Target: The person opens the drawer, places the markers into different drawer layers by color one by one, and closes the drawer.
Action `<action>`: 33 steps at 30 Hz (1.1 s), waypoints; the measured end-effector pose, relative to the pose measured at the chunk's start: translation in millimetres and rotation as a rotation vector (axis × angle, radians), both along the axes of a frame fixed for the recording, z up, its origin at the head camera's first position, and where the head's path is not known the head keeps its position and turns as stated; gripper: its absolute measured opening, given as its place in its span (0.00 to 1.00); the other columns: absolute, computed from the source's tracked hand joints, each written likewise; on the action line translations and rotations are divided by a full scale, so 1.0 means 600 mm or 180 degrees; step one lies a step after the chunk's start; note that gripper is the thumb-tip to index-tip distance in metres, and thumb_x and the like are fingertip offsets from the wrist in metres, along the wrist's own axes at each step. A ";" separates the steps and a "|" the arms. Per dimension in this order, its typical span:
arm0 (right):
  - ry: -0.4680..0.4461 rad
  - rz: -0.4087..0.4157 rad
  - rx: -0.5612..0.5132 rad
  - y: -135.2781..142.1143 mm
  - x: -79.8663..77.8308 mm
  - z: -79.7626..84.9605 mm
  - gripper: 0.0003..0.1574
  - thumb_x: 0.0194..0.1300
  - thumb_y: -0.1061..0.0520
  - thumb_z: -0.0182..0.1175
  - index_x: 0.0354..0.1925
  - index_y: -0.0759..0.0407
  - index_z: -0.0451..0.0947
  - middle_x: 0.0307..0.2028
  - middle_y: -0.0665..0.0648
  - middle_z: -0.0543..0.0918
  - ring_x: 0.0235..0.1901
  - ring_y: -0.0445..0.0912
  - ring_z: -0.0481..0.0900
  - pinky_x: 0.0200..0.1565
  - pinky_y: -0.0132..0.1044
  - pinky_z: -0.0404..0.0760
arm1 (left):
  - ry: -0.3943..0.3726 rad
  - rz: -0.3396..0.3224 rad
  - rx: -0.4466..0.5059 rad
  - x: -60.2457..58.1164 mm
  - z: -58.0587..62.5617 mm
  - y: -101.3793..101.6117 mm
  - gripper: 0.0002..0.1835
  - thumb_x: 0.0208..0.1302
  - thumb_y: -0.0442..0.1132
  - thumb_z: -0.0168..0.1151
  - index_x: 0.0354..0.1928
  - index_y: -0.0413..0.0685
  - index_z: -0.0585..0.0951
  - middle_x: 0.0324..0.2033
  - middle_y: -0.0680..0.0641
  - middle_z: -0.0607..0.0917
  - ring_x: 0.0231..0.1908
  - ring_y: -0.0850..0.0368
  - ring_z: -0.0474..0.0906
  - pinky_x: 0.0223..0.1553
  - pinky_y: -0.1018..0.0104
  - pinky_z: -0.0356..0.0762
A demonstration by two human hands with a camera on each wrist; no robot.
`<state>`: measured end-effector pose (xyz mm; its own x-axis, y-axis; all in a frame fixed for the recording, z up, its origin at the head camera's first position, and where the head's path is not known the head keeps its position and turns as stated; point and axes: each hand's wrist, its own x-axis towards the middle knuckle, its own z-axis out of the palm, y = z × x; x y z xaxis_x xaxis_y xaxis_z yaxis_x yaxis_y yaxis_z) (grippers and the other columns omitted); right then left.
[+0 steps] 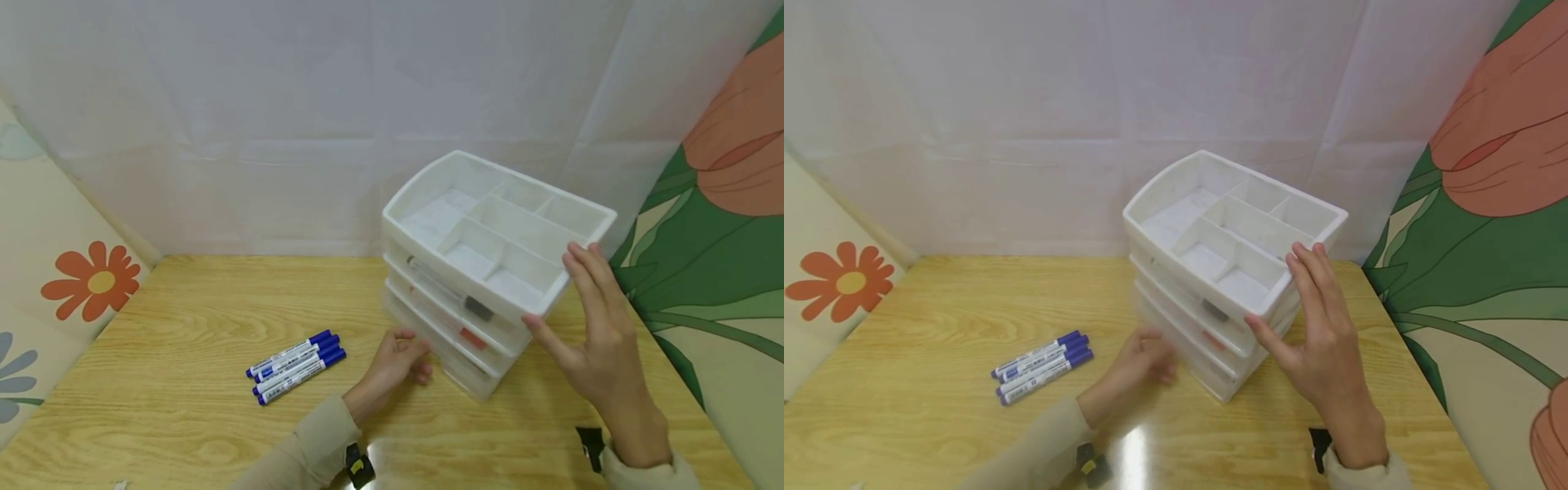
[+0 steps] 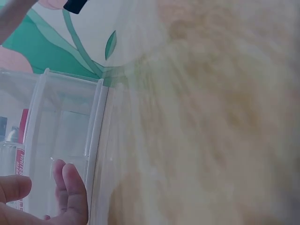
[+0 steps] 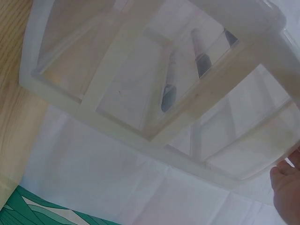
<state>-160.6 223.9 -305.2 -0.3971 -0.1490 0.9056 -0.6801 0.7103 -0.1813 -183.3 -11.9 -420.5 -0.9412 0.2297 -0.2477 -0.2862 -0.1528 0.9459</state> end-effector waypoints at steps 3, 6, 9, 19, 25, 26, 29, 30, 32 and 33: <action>0.0008 0.0006 -0.0009 0.000 -0.001 0.000 0.52 0.67 0.31 0.56 0.61 0.78 0.70 0.61 0.76 0.73 0.72 0.58 0.62 0.76 0.38 0.58 | 0.0033 -0.0016 0.0019 0.003 0.000 -0.004 0.22 0.70 0.35 0.58 0.58 0.34 0.60 0.33 0.43 0.85 0.22 0.62 0.79 0.28 0.69 0.84; 0.0000 -0.0004 -0.0009 0.000 -0.001 0.000 0.52 0.67 0.30 0.56 0.60 0.78 0.70 0.61 0.76 0.73 0.72 0.58 0.62 0.76 0.38 0.58 | 0.0024 -0.0001 0.0026 0.006 -0.002 -0.008 0.21 0.70 0.36 0.58 0.56 0.35 0.61 0.34 0.43 0.84 0.22 0.62 0.79 0.27 0.69 0.84; -0.0015 -0.0023 -0.0002 0.000 -0.001 0.000 0.52 0.67 0.30 0.56 0.60 0.78 0.70 0.61 0.76 0.73 0.72 0.59 0.62 0.76 0.38 0.58 | -0.0013 0.0045 0.0009 0.009 -0.002 -0.011 0.21 0.70 0.37 0.57 0.56 0.35 0.61 0.38 0.42 0.84 0.22 0.62 0.80 0.28 0.69 0.84; -0.0048 -0.0019 0.0008 0.006 -0.003 -0.006 0.52 0.67 0.30 0.57 0.62 0.76 0.70 0.62 0.75 0.72 0.71 0.64 0.63 0.76 0.40 0.58 | 0.0080 0.0041 -0.0178 0.020 0.004 -0.028 0.20 0.72 0.39 0.56 0.57 0.35 0.62 0.41 0.41 0.84 0.23 0.63 0.80 0.28 0.69 0.83; -0.0028 0.0011 -0.0011 0.005 -0.004 -0.006 0.52 0.67 0.31 0.57 0.62 0.77 0.70 0.62 0.75 0.72 0.71 0.64 0.63 0.76 0.40 0.59 | 0.0179 -0.0025 -0.0270 0.029 0.005 -0.043 0.18 0.73 0.39 0.55 0.55 0.35 0.63 0.41 0.40 0.84 0.23 0.63 0.80 0.29 0.69 0.82; -0.0025 0.0015 -0.0019 0.004 -0.004 -0.005 0.52 0.67 0.31 0.57 0.62 0.77 0.70 0.62 0.75 0.72 0.71 0.63 0.63 0.76 0.40 0.59 | 0.0184 -0.0043 -0.0272 0.030 0.005 -0.045 0.18 0.73 0.39 0.55 0.54 0.35 0.63 0.41 0.38 0.84 0.23 0.63 0.80 0.29 0.69 0.82; -0.0019 0.0005 -0.0022 0.003 -0.004 -0.005 0.52 0.67 0.31 0.57 0.61 0.78 0.70 0.61 0.76 0.73 0.72 0.62 0.63 0.76 0.40 0.58 | 0.0190 -0.0099 -0.0281 0.033 0.004 -0.052 0.17 0.74 0.39 0.54 0.54 0.35 0.63 0.42 0.36 0.84 0.23 0.63 0.80 0.29 0.70 0.81; -0.0022 0.0000 -0.0020 0.003 -0.004 -0.004 0.52 0.66 0.30 0.57 0.61 0.78 0.71 0.61 0.76 0.73 0.72 0.61 0.63 0.76 0.39 0.58 | 0.0189 -0.0117 -0.0281 0.034 0.003 -0.054 0.17 0.74 0.39 0.54 0.53 0.35 0.63 0.42 0.35 0.84 0.23 0.63 0.80 0.29 0.70 0.81; -0.0033 0.0000 -0.0024 0.003 -0.003 -0.005 0.52 0.67 0.30 0.57 0.61 0.78 0.70 0.61 0.76 0.73 0.72 0.61 0.63 0.76 0.39 0.58 | 0.0193 -0.0143 -0.0280 0.036 0.002 -0.057 0.17 0.74 0.39 0.54 0.53 0.35 0.63 0.43 0.35 0.84 0.23 0.62 0.80 0.29 0.69 0.81; -0.0026 0.0001 -0.0020 0.002 -0.003 -0.005 0.52 0.67 0.31 0.57 0.61 0.78 0.70 0.61 0.76 0.73 0.72 0.62 0.63 0.76 0.39 0.58 | 0.0192 -0.0154 -0.0282 0.037 0.001 -0.059 0.17 0.74 0.40 0.54 0.53 0.35 0.63 0.43 0.36 0.84 0.24 0.62 0.80 0.29 0.69 0.82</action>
